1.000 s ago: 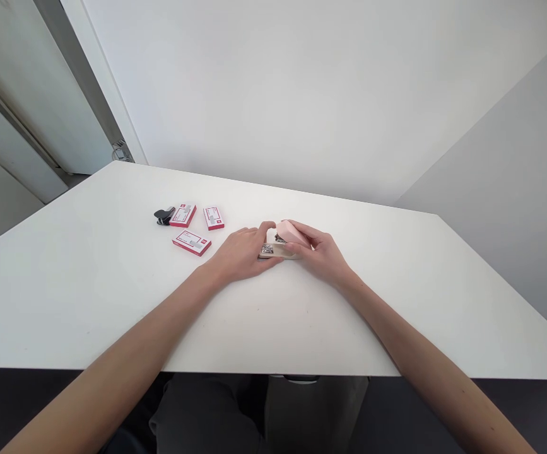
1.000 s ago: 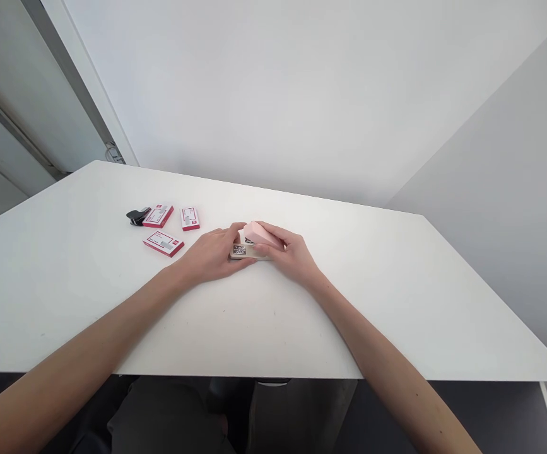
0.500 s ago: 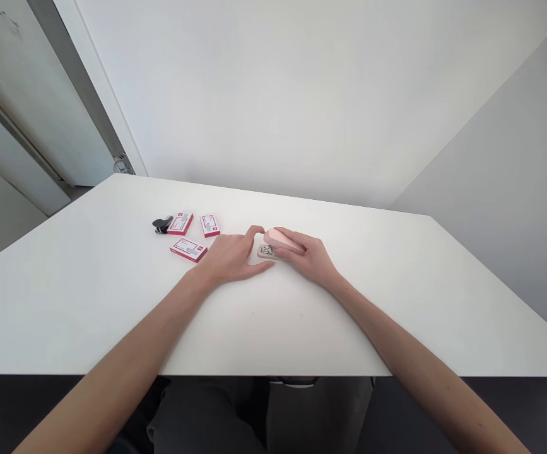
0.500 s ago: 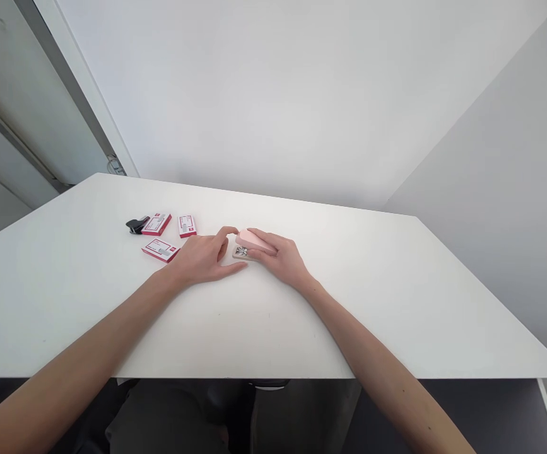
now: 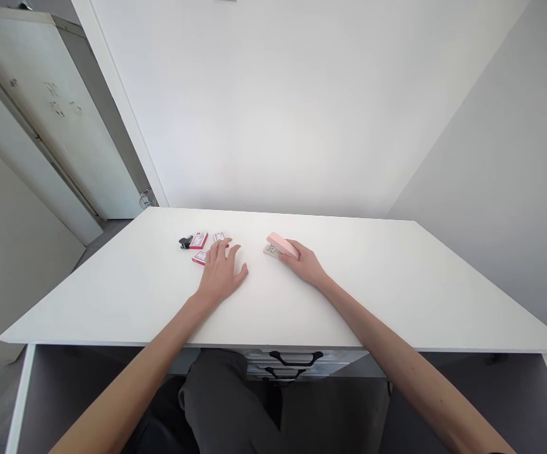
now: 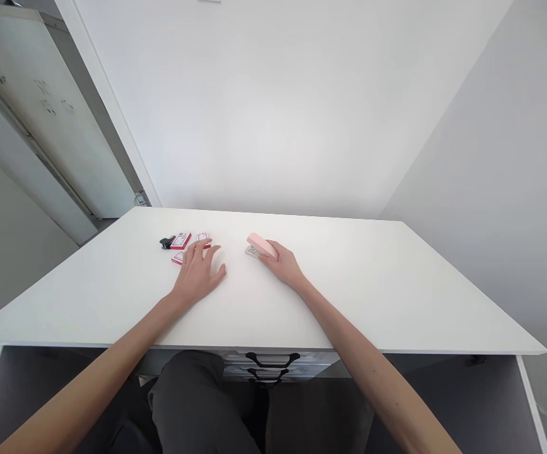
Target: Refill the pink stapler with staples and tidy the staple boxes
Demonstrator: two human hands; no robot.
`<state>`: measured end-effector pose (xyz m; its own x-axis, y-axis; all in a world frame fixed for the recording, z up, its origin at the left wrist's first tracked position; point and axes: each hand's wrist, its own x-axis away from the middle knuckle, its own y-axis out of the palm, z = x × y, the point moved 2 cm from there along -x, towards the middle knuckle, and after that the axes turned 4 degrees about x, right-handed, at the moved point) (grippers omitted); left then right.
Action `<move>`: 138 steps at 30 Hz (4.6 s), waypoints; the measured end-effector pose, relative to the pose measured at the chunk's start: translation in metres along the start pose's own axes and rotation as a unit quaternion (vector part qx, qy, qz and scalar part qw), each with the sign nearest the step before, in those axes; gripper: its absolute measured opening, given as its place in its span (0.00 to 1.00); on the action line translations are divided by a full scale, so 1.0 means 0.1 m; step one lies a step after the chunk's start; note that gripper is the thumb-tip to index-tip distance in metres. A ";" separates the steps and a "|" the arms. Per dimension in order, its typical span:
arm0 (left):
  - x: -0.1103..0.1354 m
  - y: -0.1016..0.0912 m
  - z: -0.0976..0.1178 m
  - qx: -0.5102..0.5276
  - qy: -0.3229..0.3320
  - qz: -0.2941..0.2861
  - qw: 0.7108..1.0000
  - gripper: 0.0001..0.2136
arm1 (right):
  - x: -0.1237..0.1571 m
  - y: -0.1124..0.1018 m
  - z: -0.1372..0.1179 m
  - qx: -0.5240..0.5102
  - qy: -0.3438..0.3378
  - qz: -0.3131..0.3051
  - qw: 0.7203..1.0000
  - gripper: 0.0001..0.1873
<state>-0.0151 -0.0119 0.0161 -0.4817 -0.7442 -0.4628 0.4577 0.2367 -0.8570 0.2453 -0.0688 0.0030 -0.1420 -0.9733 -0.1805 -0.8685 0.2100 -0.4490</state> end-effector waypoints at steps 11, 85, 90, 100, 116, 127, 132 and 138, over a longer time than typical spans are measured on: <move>0.46 -0.13 -0.06 -0.074 -0.169 -0.019 0.983 0.31 | 0.59 0.20 -0.10 0.185 0.034 0.033 0.982 0.44; 0.58 -0.16 0.08 0.013 0.012 -0.047 0.999 0.20 | 1.57 0.19 -0.28 0.159 -0.001 -0.006 0.987 0.23; 0.55 -0.19 0.07 0.061 -0.006 -0.045 0.997 0.21 | 1.58 -0.12 -0.26 0.077 -0.007 0.003 0.997 0.17; 0.48 -0.18 0.09 0.149 -0.025 -0.075 0.986 0.30 | 1.39 -0.13 -0.15 0.092 -0.015 0.036 0.995 0.14; 0.53 -0.17 0.24 0.176 0.039 -0.161 0.970 0.42 | 1.42 -0.08 -0.07 0.150 -0.024 0.078 0.985 0.14; 0.02 0.04 -0.36 0.063 -0.077 -0.044 0.994 0.35 | 1.44 -0.07 -0.08 0.141 -0.019 0.077 0.987 0.14; -0.03 0.04 -0.39 0.037 -0.089 -0.063 0.993 0.33 | 1.44 -0.07 -0.09 0.134 -0.020 0.079 0.988 0.14; 0.15 -0.13 -0.19 0.033 -0.022 -0.023 0.999 0.24 | 1.44 -0.07 -0.10 0.137 -0.018 0.078 0.987 0.13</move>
<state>-0.0422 -0.0145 0.0164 -0.4713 -0.7802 -0.4114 0.4846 0.1606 -0.8599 0.2262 -0.2119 -0.0106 -0.2423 -0.9246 -0.2940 -0.6756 0.3783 -0.6328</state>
